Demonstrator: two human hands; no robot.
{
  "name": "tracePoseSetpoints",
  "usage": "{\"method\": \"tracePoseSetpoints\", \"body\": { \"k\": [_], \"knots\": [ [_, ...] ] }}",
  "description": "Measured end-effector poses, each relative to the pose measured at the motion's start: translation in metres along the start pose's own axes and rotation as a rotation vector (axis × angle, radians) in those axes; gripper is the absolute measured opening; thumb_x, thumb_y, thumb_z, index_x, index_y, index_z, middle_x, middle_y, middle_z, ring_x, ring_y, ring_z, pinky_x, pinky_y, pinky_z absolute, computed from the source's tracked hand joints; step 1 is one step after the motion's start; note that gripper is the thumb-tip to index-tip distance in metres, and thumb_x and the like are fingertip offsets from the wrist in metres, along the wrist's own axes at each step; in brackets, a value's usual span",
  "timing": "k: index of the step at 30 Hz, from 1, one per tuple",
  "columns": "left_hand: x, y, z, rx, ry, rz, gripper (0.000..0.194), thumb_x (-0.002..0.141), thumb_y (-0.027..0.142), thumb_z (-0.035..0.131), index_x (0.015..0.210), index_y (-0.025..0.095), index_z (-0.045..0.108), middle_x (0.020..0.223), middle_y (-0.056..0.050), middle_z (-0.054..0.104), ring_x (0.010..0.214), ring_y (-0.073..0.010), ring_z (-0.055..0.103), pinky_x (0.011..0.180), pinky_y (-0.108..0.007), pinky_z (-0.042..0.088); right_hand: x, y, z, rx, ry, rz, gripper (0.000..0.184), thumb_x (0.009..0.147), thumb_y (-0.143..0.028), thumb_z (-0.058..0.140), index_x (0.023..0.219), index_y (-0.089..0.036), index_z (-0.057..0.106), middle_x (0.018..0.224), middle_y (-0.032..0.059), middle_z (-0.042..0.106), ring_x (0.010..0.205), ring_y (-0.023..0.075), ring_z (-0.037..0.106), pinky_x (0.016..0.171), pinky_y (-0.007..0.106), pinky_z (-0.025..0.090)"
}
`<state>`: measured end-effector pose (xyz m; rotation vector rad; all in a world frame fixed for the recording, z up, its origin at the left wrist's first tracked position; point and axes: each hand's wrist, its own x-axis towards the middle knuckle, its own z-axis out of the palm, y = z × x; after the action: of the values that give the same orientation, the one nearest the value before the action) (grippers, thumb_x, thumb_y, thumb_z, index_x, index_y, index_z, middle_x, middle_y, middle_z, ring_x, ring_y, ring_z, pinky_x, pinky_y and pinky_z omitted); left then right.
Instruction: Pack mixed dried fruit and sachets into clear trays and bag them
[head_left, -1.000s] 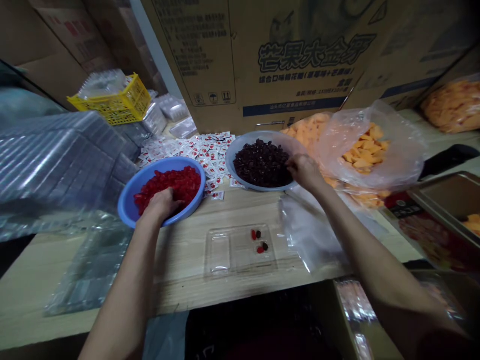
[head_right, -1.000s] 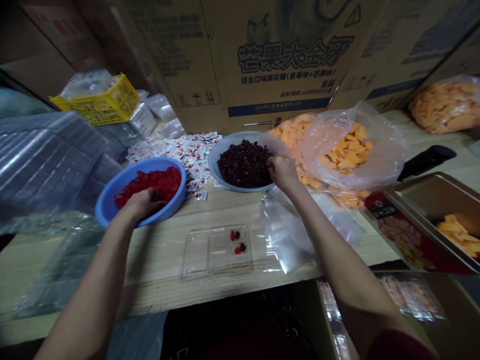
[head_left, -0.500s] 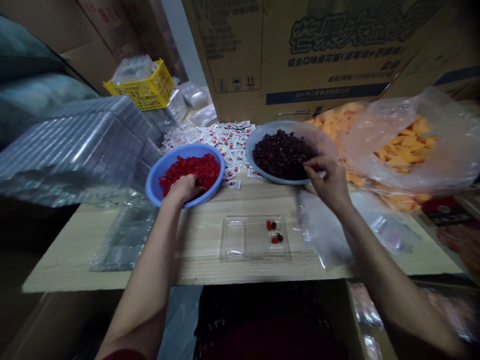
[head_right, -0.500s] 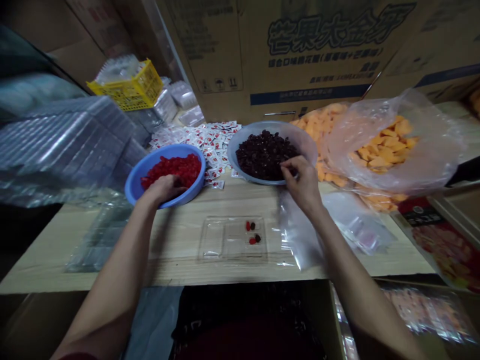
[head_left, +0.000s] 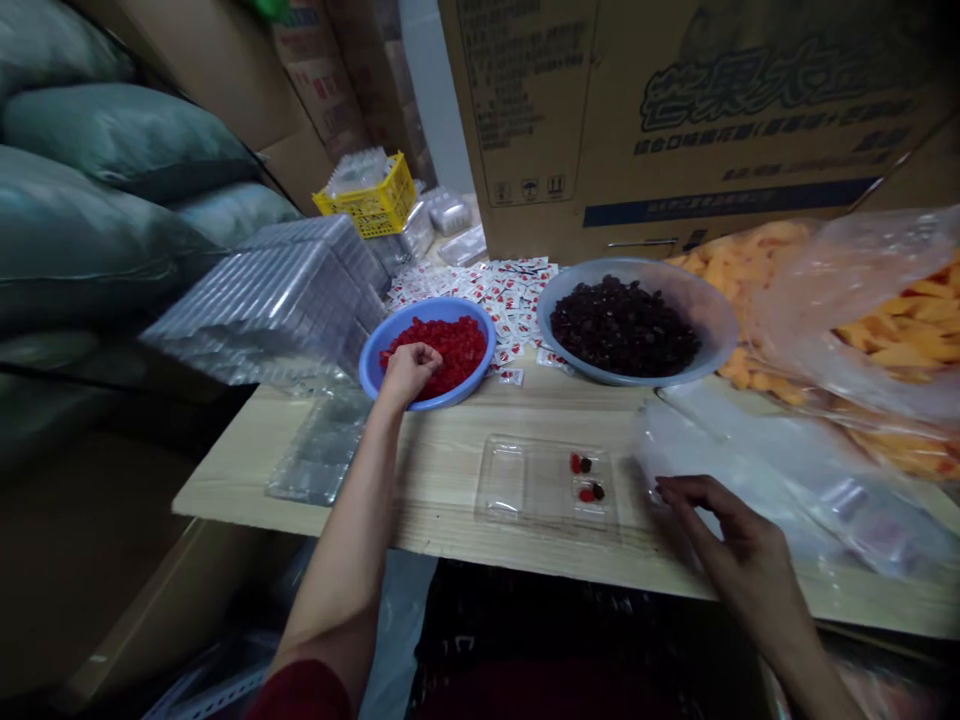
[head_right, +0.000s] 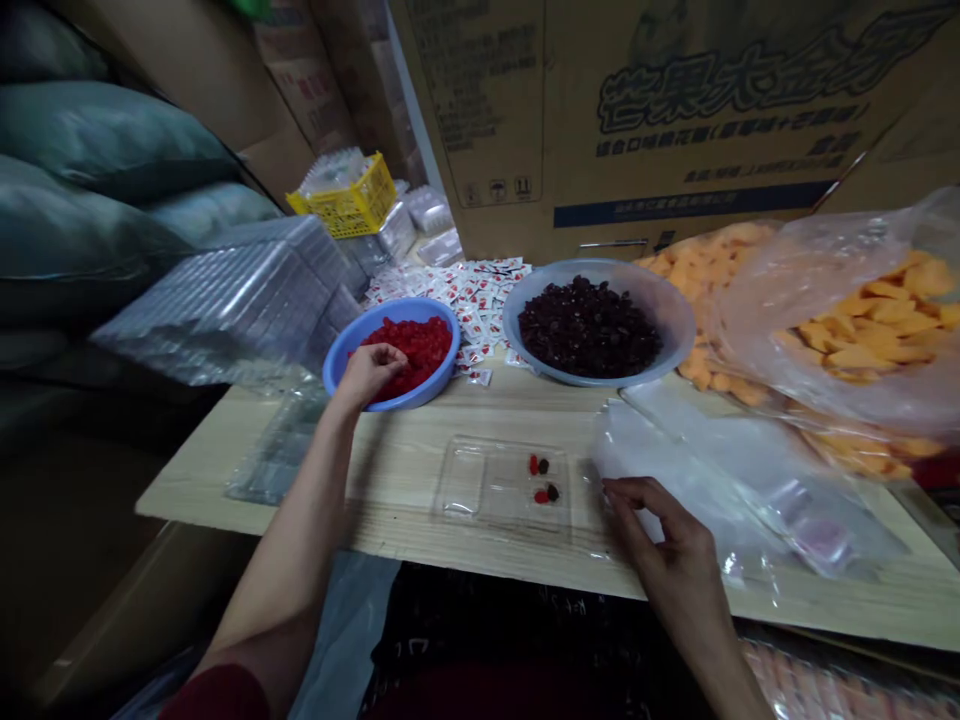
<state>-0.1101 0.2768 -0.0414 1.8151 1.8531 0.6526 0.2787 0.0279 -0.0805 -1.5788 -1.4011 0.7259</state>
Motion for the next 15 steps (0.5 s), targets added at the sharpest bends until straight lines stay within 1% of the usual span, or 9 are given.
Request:
{"method": "tracePoseSetpoints", "body": {
  "k": [3, 6, 8, 10, 12, 14, 15],
  "knots": [
    [-0.001, 0.012, 0.005, 0.181, -0.062, 0.021, 0.017, 0.067, 0.018, 0.070, 0.084, 0.020, 0.074, 0.090, -0.008, 0.076, 0.090, -0.0253, 0.069, 0.088, -0.035, 0.050, 0.002, -0.005, 0.007, 0.025, -0.027, -0.007, 0.019, 0.094, -0.041, 0.063, 0.101, -0.025, 0.071, 0.103, 0.0024, 0.070, 0.099, 0.0206, 0.064, 0.083, 0.029, 0.048],
    [0.001, 0.025, 0.011, 0.326, -0.095, 0.023, 0.014, 0.063, 0.015, 0.075, 0.076, 0.019, 0.073, 0.090, -0.013, 0.076, 0.096, -0.0318, 0.070, 0.091, -0.041, 0.050, 0.005, -0.013, 0.016, 0.048, -0.050, -0.032, 0.018, 0.094, -0.040, 0.062, 0.101, -0.025, 0.070, 0.102, 0.0028, 0.069, 0.098, 0.0205, 0.063, 0.083, 0.029, 0.048],
    [0.001, 0.026, 0.009, 0.380, -0.089, 0.031, 0.011, 0.067, 0.016, 0.073, 0.078, 0.018, 0.073, 0.092, -0.014, 0.075, 0.098, -0.0329, 0.069, 0.091, -0.041, 0.049, 0.006, -0.015, 0.019, 0.054, -0.055, -0.044, 0.018, 0.095, -0.039, 0.062, 0.101, -0.024, 0.070, 0.101, 0.0028, 0.069, 0.097, 0.0199, 0.063, 0.084, 0.029, 0.048],
    [-0.002, 0.022, 0.001, 0.402, -0.076, 0.047, 0.011, 0.076, 0.019, 0.068, 0.085, 0.019, 0.074, 0.096, -0.013, 0.076, 0.099, -0.0299, 0.069, 0.092, -0.039, 0.049, 0.005, -0.015, 0.020, 0.055, -0.054, -0.039, 0.018, 0.095, -0.038, 0.062, 0.102, -0.024, 0.069, 0.101, 0.0029, 0.069, 0.095, 0.0195, 0.063, 0.083, 0.028, 0.048],
    [-0.013, 0.018, -0.008, 0.317, 0.016, 0.093, 0.017, 0.085, 0.024, 0.061, 0.094, 0.019, 0.074, 0.098, -0.010, 0.075, 0.095, -0.0250, 0.069, 0.089, -0.035, 0.049, 0.002, -0.012, 0.019, 0.054, -0.054, -0.017, 0.017, 0.096, -0.038, 0.062, 0.101, -0.024, 0.069, 0.100, 0.0031, 0.068, 0.095, 0.0194, 0.062, 0.082, 0.028, 0.047],
    [-0.034, 0.021, -0.012, 0.100, 0.150, 0.171, 0.022, 0.089, 0.030, 0.059, 0.102, 0.018, 0.071, 0.096, -0.007, 0.074, 0.087, -0.0204, 0.068, 0.082, -0.030, 0.050, -0.002, -0.010, 0.018, 0.063, -0.053, 0.024, 0.016, 0.096, -0.037, 0.061, 0.100, -0.023, 0.069, 0.097, 0.0030, 0.068, 0.094, 0.0192, 0.062, 0.081, 0.028, 0.047],
    [-0.050, 0.027, -0.009, -0.036, 0.192, 0.214, 0.023, 0.089, 0.033, 0.060, 0.104, 0.017, 0.069, 0.094, -0.006, 0.074, 0.083, -0.0186, 0.067, 0.078, -0.028, 0.051, -0.005, -0.010, 0.018, 0.070, -0.052, 0.046, 0.016, 0.096, -0.037, 0.061, 0.100, -0.023, 0.069, 0.096, 0.0029, 0.068, 0.093, 0.0191, 0.062, 0.081, 0.029, 0.047]
  ]
}}
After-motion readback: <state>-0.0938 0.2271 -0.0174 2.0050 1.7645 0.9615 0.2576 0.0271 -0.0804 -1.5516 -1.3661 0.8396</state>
